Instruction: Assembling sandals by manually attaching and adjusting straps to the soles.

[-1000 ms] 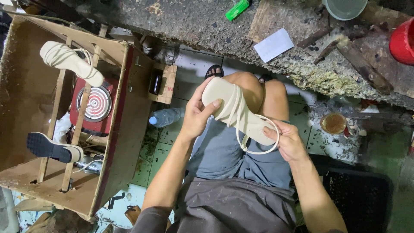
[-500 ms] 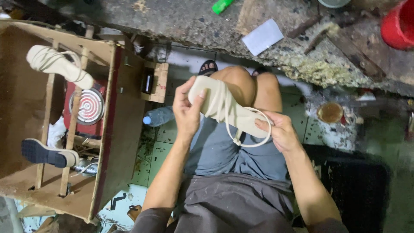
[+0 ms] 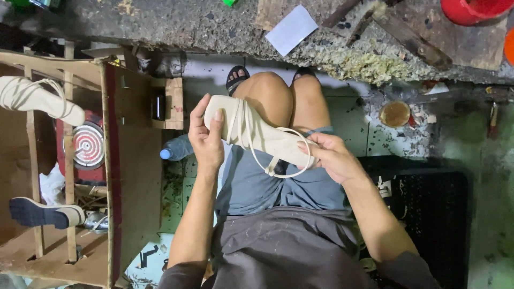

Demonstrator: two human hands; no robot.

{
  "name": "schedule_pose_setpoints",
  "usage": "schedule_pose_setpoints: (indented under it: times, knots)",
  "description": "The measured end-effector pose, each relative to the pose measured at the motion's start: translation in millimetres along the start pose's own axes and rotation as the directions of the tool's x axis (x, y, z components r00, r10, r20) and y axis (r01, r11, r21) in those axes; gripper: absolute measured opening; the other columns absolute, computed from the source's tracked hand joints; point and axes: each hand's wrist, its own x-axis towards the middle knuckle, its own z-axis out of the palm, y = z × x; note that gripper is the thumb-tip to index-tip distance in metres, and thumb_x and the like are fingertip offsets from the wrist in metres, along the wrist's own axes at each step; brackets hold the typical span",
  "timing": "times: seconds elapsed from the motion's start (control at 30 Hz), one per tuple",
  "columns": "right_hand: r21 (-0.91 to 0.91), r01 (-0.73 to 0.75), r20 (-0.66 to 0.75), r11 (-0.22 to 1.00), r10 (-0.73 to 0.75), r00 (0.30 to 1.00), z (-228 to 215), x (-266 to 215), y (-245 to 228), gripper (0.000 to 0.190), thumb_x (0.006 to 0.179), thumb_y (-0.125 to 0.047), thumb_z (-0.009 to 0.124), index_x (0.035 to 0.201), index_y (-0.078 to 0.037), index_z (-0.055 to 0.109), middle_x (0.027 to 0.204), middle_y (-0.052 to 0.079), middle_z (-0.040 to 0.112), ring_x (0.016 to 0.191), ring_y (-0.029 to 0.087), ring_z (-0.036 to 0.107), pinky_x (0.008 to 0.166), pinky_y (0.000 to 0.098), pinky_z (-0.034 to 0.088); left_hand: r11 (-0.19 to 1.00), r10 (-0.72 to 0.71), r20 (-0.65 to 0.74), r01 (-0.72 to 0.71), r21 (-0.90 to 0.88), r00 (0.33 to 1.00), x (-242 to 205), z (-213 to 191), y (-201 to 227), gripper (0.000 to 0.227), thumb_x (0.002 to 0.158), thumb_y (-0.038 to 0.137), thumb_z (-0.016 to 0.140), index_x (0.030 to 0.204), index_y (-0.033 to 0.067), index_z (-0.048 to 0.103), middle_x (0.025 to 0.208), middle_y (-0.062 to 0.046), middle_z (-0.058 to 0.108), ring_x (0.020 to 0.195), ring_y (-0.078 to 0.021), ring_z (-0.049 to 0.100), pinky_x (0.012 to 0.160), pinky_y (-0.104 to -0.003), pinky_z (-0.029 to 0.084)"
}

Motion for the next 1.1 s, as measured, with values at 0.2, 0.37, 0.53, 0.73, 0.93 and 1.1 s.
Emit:
schedule_pose_setpoints:
  times: [0.2, 0.37, 0.53, 0.73, 0.93, 1.1]
  knots:
    - [-0.338, -0.091, -0.203, 0.937, 0.022, 0.979, 13, -28, -23, 0.027, 0.088, -0.025, 0.076, 0.092, 0.002, 0.070, 0.077, 0.023, 0.068, 0.074, 0.032, 0.076, 0.067, 0.0408, 0.063, 1.000, 0.003, -0.072, -0.004, -0.019, 0.997, -6, 2, 0, 0.038, 0.103, 0.008, 0.063, 0.140, 0.0054, 0.053, 0.113, -0.021, 0.072, 0.103, -0.0189, 0.068, 0.093, -0.039, 0.059]
    - [-0.605, 0.130, -0.243, 0.786, -0.337, 0.910, 13, -33, -20, 0.019, 0.083, -0.025, 0.077, 0.088, -0.007, 0.072, 0.121, 0.013, 0.066, 0.117, 0.030, 0.065, 0.099, 0.0385, 0.051, 0.917, -0.218, -0.150, 0.150, -0.369, 0.964, -37, -25, -40, 0.038, 0.100, 0.013, 0.062, 0.136, 0.0094, 0.051, 0.112, -0.020, 0.071, 0.098, -0.0235, 0.071, 0.089, -0.040, 0.062]
    - [-0.432, 0.246, -0.132, 0.868, -0.330, 0.935, 5, -15, -82, 0.037, 0.077, -0.027, 0.080, 0.110, -0.013, 0.075, 0.111, 0.003, 0.072, 0.109, 0.012, 0.064, 0.096, 0.0290, 0.050, 0.318, -0.600, 0.471, 0.733, -0.601, 0.647, -65, -10, 8, 0.075, 0.091, 0.064, 0.050, 0.135, 0.0031, 0.055, 0.119, -0.028, 0.066, 0.111, -0.0405, 0.066, 0.101, -0.060, 0.049]
    - [-0.618, 0.441, 0.161, 0.651, -0.444, 0.881, 8, 14, -114, 0.035, 0.064, -0.021, 0.091, 0.088, -0.004, 0.074, 0.102, 0.011, 0.074, 0.096, 0.024, 0.070, 0.087, 0.0388, 0.052, 0.049, -0.476, 0.818, 0.939, -0.342, 0.323, -110, 49, -23, 0.055, 0.103, 0.045, 0.043, 0.147, 0.0127, 0.052, 0.139, -0.021, 0.058, 0.127, -0.0406, 0.057, 0.109, -0.057, 0.043]
    - [-0.693, 0.373, 0.171, 0.617, -0.362, 0.916, -10, 19, -110, 0.041, 0.071, -0.030, 0.090, 0.098, -0.003, 0.075, 0.108, 0.012, 0.074, 0.099, 0.027, 0.071, 0.081, 0.0425, 0.053, -0.059, -0.529, 0.778, 0.899, -0.434, 0.340, -121, 74, 16, 0.041, 0.102, 0.035, 0.056, 0.135, 0.0098, 0.063, 0.125, -0.021, 0.069, 0.113, -0.0334, 0.068, 0.100, -0.050, 0.054]
    - [-0.666, 0.189, 0.114, 0.722, -0.152, 0.982, 3, -9, -126, 0.039, 0.066, -0.029, 0.090, 0.094, -0.006, 0.075, 0.086, 0.004, 0.077, 0.078, 0.010, 0.066, 0.071, 0.0329, 0.055, 0.044, -0.600, 0.702, 0.893, -0.448, 0.382, -136, 58, -64, 0.046, 0.099, 0.026, 0.058, 0.141, 0.0078, 0.055, 0.131, -0.024, 0.064, 0.116, -0.0395, 0.065, 0.105, -0.061, 0.046]
